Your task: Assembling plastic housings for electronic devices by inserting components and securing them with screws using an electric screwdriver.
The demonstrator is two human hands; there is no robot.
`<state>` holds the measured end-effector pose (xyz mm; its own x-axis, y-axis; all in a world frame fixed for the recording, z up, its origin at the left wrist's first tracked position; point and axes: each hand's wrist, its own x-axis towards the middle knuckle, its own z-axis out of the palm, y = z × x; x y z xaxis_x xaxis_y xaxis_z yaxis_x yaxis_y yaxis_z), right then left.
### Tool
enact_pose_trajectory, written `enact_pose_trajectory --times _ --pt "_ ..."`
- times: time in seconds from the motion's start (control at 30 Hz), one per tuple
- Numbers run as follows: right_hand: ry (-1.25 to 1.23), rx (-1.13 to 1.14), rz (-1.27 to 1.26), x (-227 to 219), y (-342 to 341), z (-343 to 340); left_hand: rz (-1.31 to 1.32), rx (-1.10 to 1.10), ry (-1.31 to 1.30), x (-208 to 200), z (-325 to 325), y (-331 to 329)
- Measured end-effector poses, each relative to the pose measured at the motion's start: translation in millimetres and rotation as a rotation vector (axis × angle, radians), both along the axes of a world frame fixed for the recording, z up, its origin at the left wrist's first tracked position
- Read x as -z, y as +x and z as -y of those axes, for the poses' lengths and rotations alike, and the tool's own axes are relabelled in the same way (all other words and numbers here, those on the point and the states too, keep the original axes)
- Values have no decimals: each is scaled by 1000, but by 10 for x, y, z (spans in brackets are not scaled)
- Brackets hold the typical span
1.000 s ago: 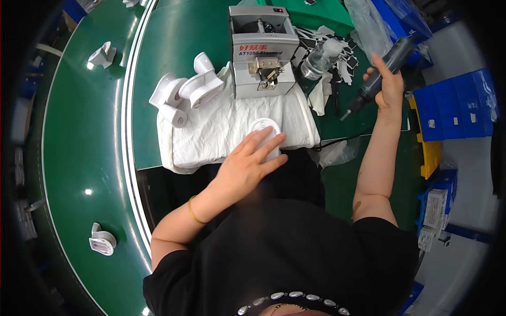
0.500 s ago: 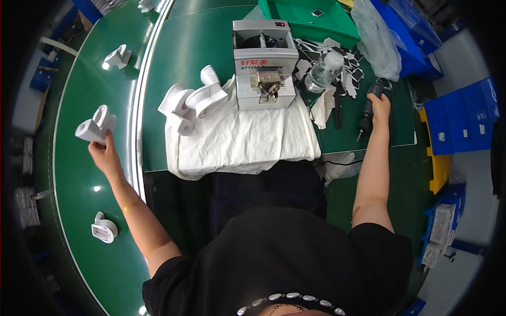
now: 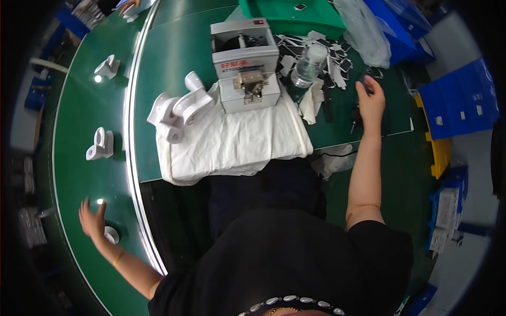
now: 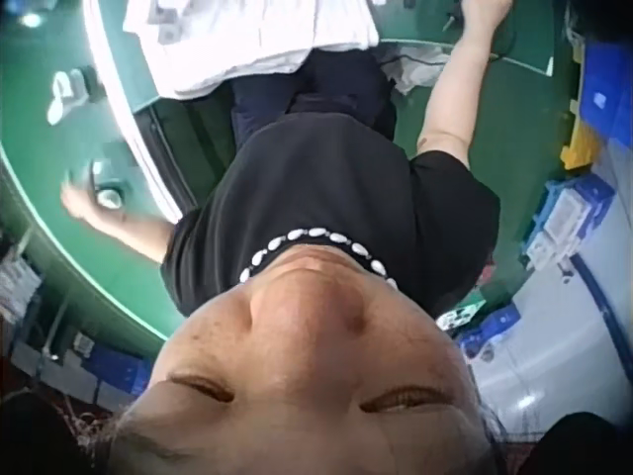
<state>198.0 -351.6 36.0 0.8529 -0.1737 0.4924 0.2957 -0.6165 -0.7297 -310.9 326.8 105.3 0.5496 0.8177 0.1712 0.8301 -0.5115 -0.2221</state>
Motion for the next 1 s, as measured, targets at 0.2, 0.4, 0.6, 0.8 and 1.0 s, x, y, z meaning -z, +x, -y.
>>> enact_pose_trajectory --times 0.2,0.4,0.6,0.8,1.0 --pt "-559 144 -269 -95 94 -419 605 -85 -558 323 28 -977" --pt "-749 186 -549 -214 173 -717 774 -32 -254 419 130 -1064" --pt "-426 138 -249 -43 168 -235 999 186 -196 109 1006 241" --pt "408 -219 -12 -696 -471 -596 1178 520 -649 -368 2100 1392" --pt "681 -830 -170 -953 -1220 -1603 1009 1067 -1068 -307 2864 2004"
